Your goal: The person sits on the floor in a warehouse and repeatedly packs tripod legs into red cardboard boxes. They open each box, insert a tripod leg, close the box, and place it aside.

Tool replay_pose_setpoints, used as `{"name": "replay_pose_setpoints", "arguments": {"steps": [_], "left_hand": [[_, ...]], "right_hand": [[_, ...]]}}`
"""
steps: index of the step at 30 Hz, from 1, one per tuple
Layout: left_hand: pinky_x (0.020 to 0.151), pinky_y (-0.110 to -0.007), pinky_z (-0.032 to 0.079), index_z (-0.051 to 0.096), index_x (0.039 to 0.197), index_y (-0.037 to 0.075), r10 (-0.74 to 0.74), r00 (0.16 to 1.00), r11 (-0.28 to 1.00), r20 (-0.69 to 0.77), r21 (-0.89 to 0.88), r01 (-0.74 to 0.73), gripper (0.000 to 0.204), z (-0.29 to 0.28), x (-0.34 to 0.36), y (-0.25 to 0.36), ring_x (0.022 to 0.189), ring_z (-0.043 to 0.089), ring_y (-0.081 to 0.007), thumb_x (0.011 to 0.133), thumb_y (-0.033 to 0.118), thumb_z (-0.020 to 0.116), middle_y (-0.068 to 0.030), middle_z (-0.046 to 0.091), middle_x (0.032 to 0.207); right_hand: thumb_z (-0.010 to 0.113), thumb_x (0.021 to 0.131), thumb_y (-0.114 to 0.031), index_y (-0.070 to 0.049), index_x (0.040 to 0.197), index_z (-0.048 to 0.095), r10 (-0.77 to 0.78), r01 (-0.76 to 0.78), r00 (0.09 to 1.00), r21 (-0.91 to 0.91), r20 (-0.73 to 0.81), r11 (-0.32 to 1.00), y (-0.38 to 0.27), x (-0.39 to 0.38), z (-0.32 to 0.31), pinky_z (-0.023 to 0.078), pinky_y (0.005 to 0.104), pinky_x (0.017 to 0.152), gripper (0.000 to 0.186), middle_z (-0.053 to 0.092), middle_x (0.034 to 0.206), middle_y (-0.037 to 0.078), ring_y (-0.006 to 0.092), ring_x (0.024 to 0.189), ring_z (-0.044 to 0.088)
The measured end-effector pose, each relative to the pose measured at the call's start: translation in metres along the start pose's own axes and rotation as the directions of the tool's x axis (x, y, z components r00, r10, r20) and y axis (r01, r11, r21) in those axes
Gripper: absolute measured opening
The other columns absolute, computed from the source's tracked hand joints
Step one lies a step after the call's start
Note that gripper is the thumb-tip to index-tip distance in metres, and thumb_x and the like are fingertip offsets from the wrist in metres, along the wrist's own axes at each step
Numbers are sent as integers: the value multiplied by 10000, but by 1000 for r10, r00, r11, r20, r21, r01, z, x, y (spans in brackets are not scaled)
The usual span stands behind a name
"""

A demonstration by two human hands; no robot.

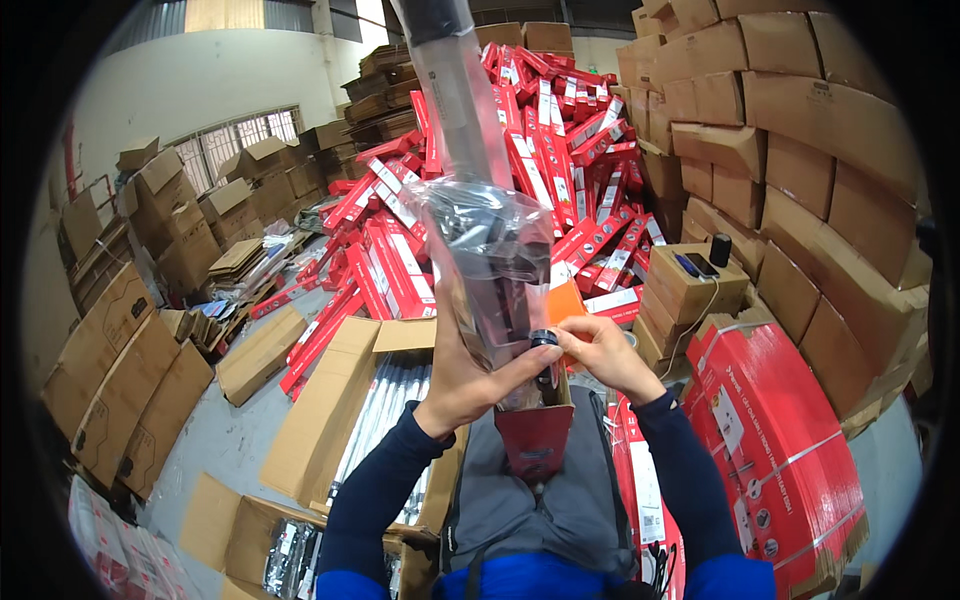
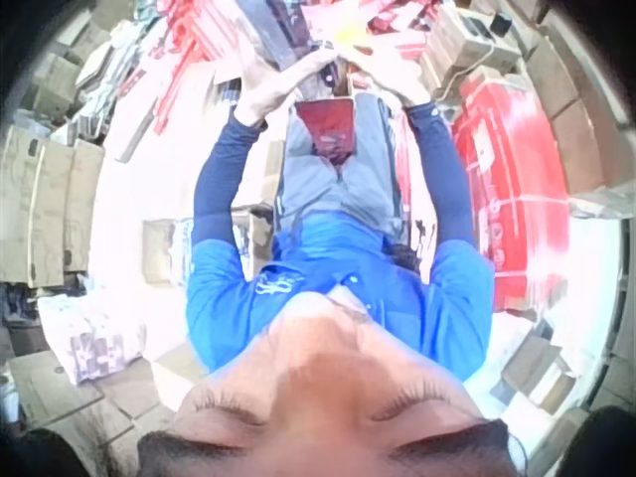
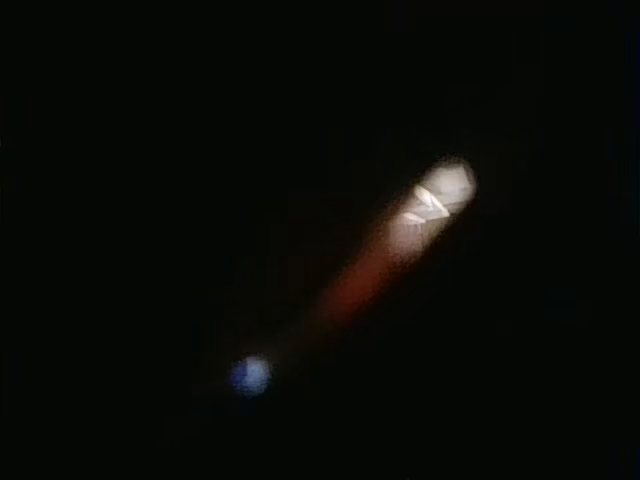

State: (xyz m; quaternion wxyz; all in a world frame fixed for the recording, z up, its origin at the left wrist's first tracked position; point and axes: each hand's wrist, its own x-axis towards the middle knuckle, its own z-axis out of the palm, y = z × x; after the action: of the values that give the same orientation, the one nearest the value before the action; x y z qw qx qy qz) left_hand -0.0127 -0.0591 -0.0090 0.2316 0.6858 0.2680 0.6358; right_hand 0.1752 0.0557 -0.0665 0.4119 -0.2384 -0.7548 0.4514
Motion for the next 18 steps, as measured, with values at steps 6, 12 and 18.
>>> {"name": "replay_pose_setpoints", "arguments": {"steps": [6,12,18], "left_hand": [[1162,-409,361,180,1577,-46,-52,929,979,367,204,-25,1256,-5,8,-21,1389,461,-310,693,398,954,-205,458,1484],[1177,-418,338,176,1573,-88,-137,906,975,400,217,51,1217,-22,-8,-42,1403,444,-322,722,350,927,-243,445,1498],[1228,-452,229,62,1646,62,-98,991,977,94,-182,114,1533,-37,-74,-71,1544,222,-326,514,484,1006,-222,235,1651]], "right_hand": [[620,1018,-166,-20,1063,718,-111,108,993,-52,-41,993,4,2,6,402,240,527,181,608,731,-44,44,603,512],[622,1041,-197,-22,1088,713,75,-79,997,188,28,979,-1,-2,2,389,221,526,202,637,785,-33,22,618,492],[660,1028,-340,-30,1019,741,107,-107,994,10,-17,994,-1,-14,-7,493,224,672,320,679,869,-31,37,760,603]]}}
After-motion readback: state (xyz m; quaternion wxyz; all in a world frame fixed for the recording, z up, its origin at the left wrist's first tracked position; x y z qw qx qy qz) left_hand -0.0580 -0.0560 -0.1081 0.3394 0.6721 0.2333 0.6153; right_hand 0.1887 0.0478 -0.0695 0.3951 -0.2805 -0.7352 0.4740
